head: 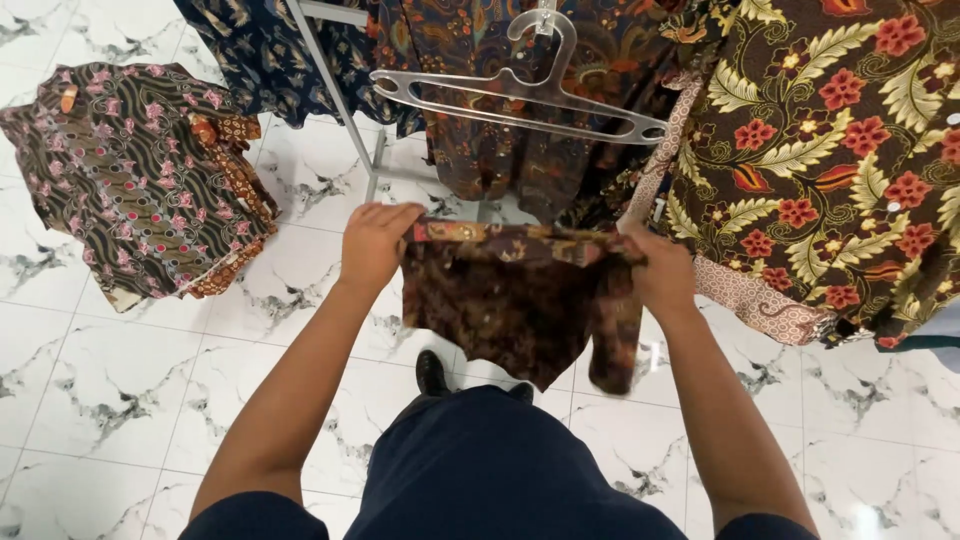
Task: The person removes a patterned shirt from a hanger, unfolds it to examine the fabric and buttons, and then prepares to re-hang it.
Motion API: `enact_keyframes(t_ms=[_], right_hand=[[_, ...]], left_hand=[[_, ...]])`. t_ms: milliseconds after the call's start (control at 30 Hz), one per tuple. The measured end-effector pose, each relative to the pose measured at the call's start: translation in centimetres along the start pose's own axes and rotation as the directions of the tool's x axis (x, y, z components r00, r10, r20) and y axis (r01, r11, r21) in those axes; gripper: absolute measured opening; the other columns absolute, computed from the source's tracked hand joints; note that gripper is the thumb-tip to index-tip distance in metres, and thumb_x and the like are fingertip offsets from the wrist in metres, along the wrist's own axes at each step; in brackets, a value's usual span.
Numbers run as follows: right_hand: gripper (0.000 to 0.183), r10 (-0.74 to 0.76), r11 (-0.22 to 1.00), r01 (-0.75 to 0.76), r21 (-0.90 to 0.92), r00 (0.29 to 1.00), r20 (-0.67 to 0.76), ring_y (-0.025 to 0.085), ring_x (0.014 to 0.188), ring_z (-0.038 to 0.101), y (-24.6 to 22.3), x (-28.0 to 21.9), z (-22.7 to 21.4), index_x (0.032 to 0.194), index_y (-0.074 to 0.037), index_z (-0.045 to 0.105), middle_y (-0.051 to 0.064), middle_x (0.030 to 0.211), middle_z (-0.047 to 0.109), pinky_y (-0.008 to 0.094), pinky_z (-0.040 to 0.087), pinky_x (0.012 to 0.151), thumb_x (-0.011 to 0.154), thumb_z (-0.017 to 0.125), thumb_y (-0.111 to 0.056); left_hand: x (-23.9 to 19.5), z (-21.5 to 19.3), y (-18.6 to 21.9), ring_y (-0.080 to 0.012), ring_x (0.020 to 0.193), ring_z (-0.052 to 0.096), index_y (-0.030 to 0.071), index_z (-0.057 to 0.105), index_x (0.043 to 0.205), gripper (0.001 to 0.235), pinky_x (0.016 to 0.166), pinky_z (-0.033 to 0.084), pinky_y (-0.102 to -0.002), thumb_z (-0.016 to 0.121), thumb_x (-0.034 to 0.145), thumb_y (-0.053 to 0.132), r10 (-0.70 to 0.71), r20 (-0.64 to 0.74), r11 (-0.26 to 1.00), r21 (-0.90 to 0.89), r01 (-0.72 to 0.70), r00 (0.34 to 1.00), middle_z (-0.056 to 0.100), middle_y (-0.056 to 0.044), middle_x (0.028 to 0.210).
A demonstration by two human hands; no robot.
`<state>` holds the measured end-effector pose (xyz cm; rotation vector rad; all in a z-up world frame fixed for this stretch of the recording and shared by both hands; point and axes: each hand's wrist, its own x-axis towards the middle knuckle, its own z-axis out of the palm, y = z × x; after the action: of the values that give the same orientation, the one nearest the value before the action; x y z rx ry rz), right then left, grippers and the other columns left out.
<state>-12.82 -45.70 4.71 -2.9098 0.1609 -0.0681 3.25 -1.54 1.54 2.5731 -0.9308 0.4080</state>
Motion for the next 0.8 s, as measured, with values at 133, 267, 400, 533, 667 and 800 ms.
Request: enact_keyframes(t_ms=[133,267,400,533,667,800], right_hand=[[0.059,-0.181,0.962,0.267,0.058,0.783,-0.595,0.028,0.125,0.064,-5.1,-0.9,-5.3,0.154,-0.016,0.055,0.011,0.144,0.064,0.042,0.048,0.097,0.098,0.056,0.003],[0.073,-0.299,0.942,0.327,0.068,0.915,-0.270,0.034,0.119,0.065,0.9,-3.5,3.1,0.146,-0.022,0.062,0.010,0.132,0.070,0.049,0.049,0.102,0.075,0.065,-0.002],[0.037,-0.113,0.946,-0.153,0.287,0.672,0.732,0.039,0.106,0.071,-3.7,-6.8,1.3,0.112,-0.012,0.081,0.015,0.107,0.080,0.048,0.054,0.095,0.083,0.059,-0.010],[0.036,-0.055,0.974,-0.152,0.165,0.551,0.832,0.037,0.096,0.075,-1.3,-5.8,3.9,0.104,-0.018,0.084,0.011,0.096,0.081,0.044,0.057,0.085,0.077,0.062,-0.015],[0.039,0.040,0.997,-0.072,0.017,0.728,0.684,0.036,0.100,0.075,-0.2,-1.7,1.5,0.106,-0.022,0.084,0.011,0.095,0.082,0.046,0.059,0.088,0.078,0.059,-0.013],[0.058,-0.020,1.000,0.015,-0.019,0.969,-0.248,0.028,0.111,0.071,-3.5,0.9,-2.2,0.145,-0.033,0.060,0.005,0.125,0.073,0.043,0.054,0.092,0.092,0.060,-0.012]], left_hand=[[1.8,-4.6,2.3,-0.0265,0.112,0.062,0.019,0.070,0.137,0.044,0.097,0.048,-0.042,0.045,0.102,0.007,0.222,-0.457,0.956,-0.073,-0.285,0.861,0.066,-0.001,0.136],[-3.4,-2.0,0.7,-0.0293,0.128,0.051,0.031,0.066,0.138,0.054,0.103,0.038,-0.050,0.052,0.093,0.004,0.255,-0.278,0.967,0.074,-0.244,0.926,0.054,-0.001,0.152],[-6.2,-1.7,1.9,-0.0365,0.134,0.051,0.019,0.074,0.124,0.036,0.108,0.042,-0.059,0.066,0.090,0.030,-0.026,0.854,0.988,-0.057,0.142,0.520,0.064,-0.007,0.138],[-5.3,0.1,1.0,-0.0407,0.109,0.070,0.009,0.078,0.118,0.036,0.095,0.056,-0.049,0.068,0.087,0.025,0.001,0.965,0.912,-0.110,0.396,0.264,0.076,-0.020,0.113],[-0.7,0.1,0.0,-0.0432,0.113,0.069,0.005,0.076,0.121,0.034,0.095,0.057,-0.050,0.060,0.093,0.017,-0.109,0.895,0.876,-0.120,0.468,0.433,0.075,-0.022,0.117],[2.7,-3.9,2.2,-0.0307,0.114,0.066,0.013,0.073,0.128,0.046,0.100,0.054,-0.042,0.063,0.089,-0.009,-0.124,-0.106,0.917,-0.391,0.073,0.987,0.068,-0.008,0.130]])
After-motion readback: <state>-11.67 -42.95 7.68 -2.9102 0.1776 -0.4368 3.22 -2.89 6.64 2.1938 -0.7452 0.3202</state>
